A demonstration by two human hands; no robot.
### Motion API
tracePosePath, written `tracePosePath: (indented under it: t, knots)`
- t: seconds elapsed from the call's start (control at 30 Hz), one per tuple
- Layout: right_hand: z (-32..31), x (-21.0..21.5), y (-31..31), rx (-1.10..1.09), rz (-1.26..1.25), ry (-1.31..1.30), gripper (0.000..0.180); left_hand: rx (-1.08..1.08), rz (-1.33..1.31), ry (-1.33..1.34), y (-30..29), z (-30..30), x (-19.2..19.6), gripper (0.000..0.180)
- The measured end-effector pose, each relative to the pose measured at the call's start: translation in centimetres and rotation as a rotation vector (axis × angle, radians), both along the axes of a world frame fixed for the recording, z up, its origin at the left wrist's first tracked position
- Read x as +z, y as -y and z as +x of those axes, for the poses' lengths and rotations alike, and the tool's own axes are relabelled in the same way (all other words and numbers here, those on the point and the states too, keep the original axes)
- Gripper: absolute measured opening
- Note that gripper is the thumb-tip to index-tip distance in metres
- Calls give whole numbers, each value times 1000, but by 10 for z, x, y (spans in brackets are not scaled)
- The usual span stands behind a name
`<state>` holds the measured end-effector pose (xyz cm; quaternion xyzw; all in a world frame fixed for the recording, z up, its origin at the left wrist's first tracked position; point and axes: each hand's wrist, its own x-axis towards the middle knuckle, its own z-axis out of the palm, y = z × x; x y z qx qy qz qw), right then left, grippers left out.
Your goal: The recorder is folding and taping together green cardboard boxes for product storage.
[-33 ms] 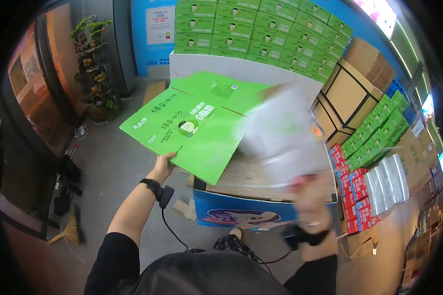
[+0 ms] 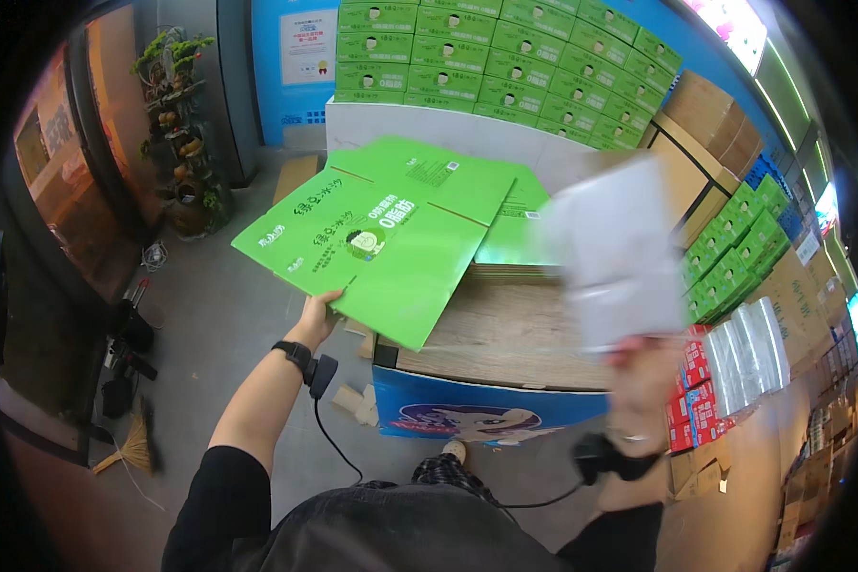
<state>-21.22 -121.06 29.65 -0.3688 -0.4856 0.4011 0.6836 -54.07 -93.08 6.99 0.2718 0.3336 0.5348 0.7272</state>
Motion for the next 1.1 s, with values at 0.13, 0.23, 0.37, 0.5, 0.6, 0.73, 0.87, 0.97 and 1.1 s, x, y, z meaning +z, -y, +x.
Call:
tracePosePath:
  t: [0.13,0.23,0.37,0.5,0.6,0.73,0.87,0.97,1.1]
  knots:
    - [144,57,136,-814,258,37,17,-4,25,52,-15,19,-7,36]
    - [196,90,243,-1442,288,178,18,-7,-14,-6,-14,26,1,30]
    - [184,94,285,-1773,264,378,19,-86,-56,-153,-4,24,13,31]
    - [97,29,171,-1219,202,328,20,-71,-40,-58,-4,13,30,30]
    - [3,-51,56,-416,-87,223,21,52,46,40,-5,-3,59,29]
    - [-99,-136,-43,785,-303,428,16,214,228,71,23,-45,122,35]
    - [-204,-213,-105,890,-20,1107,9,265,192,-24,66,-107,208,36]
    - [-268,-255,-172,854,442,1148,8,347,185,-129,107,-119,242,29]
    - [-313,-254,-249,353,575,1373,11,416,187,-128,154,-113,255,31]
